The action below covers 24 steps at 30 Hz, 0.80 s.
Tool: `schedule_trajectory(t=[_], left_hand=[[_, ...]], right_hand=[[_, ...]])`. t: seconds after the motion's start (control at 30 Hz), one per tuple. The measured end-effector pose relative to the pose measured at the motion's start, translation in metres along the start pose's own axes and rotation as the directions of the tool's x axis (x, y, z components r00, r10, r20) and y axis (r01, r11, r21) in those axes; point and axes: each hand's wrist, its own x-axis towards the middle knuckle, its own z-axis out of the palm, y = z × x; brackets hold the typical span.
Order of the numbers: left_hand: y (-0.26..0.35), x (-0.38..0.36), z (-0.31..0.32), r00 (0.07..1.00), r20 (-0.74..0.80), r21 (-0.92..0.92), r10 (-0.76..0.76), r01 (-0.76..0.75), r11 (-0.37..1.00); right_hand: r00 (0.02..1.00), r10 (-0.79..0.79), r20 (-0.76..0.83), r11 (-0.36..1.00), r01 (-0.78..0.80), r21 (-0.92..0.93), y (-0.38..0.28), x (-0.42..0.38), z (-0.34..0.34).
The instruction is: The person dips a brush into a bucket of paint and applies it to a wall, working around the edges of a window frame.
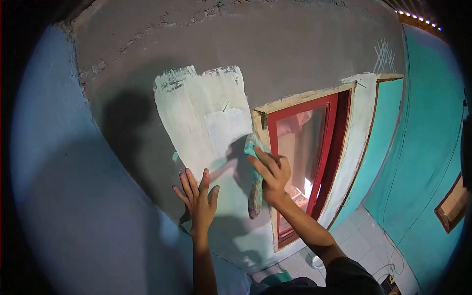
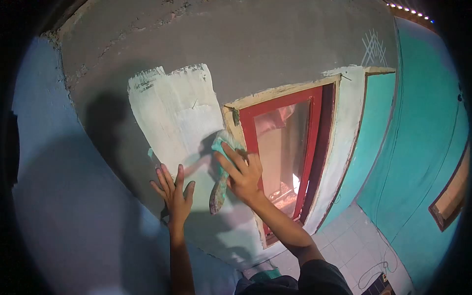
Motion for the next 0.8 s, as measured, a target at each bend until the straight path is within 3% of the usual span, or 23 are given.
schedule_trajectory(t=[0.07,0.23,0.5,0.73,0.8], left_hand=[[-0.002,0.0,0.002,1.0,-0.015,0.025,0.011,-0.011,1.0],[-0.001,-0.003,-0.002,1.0,0.029,-0.006,0.002,-0.002,1.0],[-0.001,-0.005,-0.009,0.996,0.091,-0.026,-0.005,0.007,1.0],[0.014,0.051,-0.044,1.0,0.003,-0.088,-0.029,0.029,0.996],[0.02,0.061,-0.044,1.0,-0.006,0.013,-0.026,0.027,1.0]], right_hand=[[0.997,0.019,0.075,1.0,-0.02,0.009,-0.008,-0.018,-0.007],[0.996,-0.006,0.085,1.0,0.008,-0.013,-0.01,-0.033,0.0],[0.999,-0.021,-0.038,1.0,0.021,-0.003,0.007,0.02,0.027],[0.989,0.025,-0.147,0.999,-0.018,0.047,0.01,0.056,0.037],[0.994,0.03,-0.108,0.998,-0.025,0.055,0.006,0.046,0.028]])
